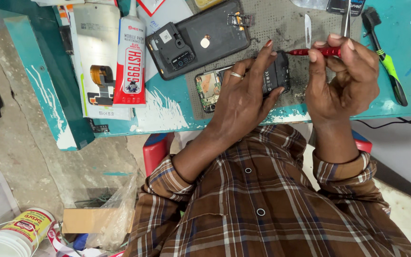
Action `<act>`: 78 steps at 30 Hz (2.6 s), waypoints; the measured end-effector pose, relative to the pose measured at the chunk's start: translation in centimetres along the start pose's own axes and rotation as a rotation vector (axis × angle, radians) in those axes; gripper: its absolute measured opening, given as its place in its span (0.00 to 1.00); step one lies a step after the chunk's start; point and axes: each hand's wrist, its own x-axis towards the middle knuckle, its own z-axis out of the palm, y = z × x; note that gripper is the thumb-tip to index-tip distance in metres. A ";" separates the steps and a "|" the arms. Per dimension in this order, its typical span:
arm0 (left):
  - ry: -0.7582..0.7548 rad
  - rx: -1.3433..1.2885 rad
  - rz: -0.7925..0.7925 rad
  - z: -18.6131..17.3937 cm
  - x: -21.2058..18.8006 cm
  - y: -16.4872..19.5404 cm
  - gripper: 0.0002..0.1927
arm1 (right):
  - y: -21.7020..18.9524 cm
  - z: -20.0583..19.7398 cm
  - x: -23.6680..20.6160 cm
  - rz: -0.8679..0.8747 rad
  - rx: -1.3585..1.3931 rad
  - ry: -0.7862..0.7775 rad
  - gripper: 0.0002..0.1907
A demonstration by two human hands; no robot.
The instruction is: The person pries open the back cover of a smartphone by hand, then uses a small red screwdriver to unscrew components from the exposed interior. They lift out the battery and internal parts, working on the disassembled phone at the workbench.
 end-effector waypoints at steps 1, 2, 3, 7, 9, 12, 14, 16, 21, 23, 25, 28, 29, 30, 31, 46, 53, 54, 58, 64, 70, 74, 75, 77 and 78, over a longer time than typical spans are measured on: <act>0.001 -0.001 0.002 0.0 0.0 0.0 0.47 | -0.1 0.0 0.2 -0.021 -0.012 -0.001 0.25; 0.002 -0.003 0.005 0.0 0.0 -0.1 0.47 | -0.2 0.0 0.5 -0.042 -0.023 -0.003 0.25; 0.001 -0.005 0.005 0.0 0.0 -0.1 0.47 | -0.3 0.1 0.7 -0.045 -0.027 -0.008 0.25; -0.004 0.001 0.011 0.0 0.0 -0.2 0.47 | -1.0 0.2 1.7 -0.087 -0.067 -0.037 0.24; -0.005 0.015 0.021 0.0 0.0 -0.2 0.47 | -1.4 0.3 2.2 -0.112 -0.097 -0.061 0.24; -0.006 0.018 0.020 -0.1 0.0 -0.2 0.46 | -2.1 0.2 2.9 -0.136 -0.139 -0.101 0.23; -0.007 0.006 0.017 -0.1 0.0 -0.2 0.47 | -2.4 0.2 3.3 -0.154 -0.162 -0.121 0.23; -0.008 0.002 0.017 -0.2 0.1 -0.2 0.47 | -2.5 0.2 3.9 -0.181 -0.164 -0.137 0.22; -0.003 -0.014 0.016 -0.5 0.3 0.1 0.47 | -2.8 -0.2 5.7 -0.219 -0.148 -0.199 0.21; -0.009 -0.016 0.010 -0.6 0.3 0.1 0.47 | -2.8 -0.4 6.3 -0.237 -0.151 -0.225 0.21; -0.013 -0.020 0.004 -0.6 0.3 0.1 0.47 | -2.8 -0.4 6.6 -0.231 -0.148 -0.254 0.20; -0.017 -0.013 -0.014 -0.6 0.5 0.1 0.46 | -2.5 -0.2 6.8 -0.208 -0.065 -0.306 0.18; -0.020 0.001 -0.020 -0.6 0.5 0.0 0.46 | -2.3 -0.1 6.8 -0.195 -0.028 -0.321 0.17; -0.027 0.006 -0.021 -0.5 0.6 0.1 0.46 | -2.1 -0.1 6.9 -0.181 -0.014 -0.334 0.17; -0.016 0.004 -0.010 -0.5 0.7 0.2 0.46 | -1.9 0.0 6.9 -0.166 -0.003 -0.346 0.17; -0.012 -0.008 -0.007 -0.7 1.2 0.3 0.47 | -1.2 -0.1 7.9 -0.131 0.095 -0.369 0.18; -0.025 -0.001 -0.004 -0.9 1.4 0.3 0.47 | -0.6 0.3 7.5 -0.102 0.154 -0.439 0.25; -0.025 0.002 -0.003 -0.9 1.4 0.4 0.47 | -0.4 0.4 7.3 -0.095 0.124 -0.432 0.26; -0.010 0.004 0.005 -0.9 1.3 0.4 0.48 | -0.2 0.5 6.1 -0.021 0.088 -0.407 0.29; -0.024 -0.002 0.002 -0.8 1.3 0.2 0.48 | 0.1 0.4 5.7 -0.058 0.087 -0.451 0.31; -0.032 0.005 0.005 -0.6 1.3 0.1 0.48 | 0.1 0.5 5.8 -0.054 0.024 -0.399 0.30; -0.034 -0.007 -0.001 -0.6 1.3 0.0 0.48 | -0.1 0.9 6.2 -0.100 -0.056 -0.400 0.31; -0.033 -0.013 -0.003 -0.6 1.3 0.0 0.48 | -0.2 0.9 6.3 -0.141 -0.051 -0.393 0.30; -0.068 0.002 -0.030 -0.6 1.3 0.0 0.48 | -0.5 1.1 6.6 -0.222 -0.043 -0.378 0.29; -0.085 0.010 -0.042 -0.6 1.4 0.0 0.48 | -0.6 1.1 6.7 -0.222 0.003 -0.308 0.26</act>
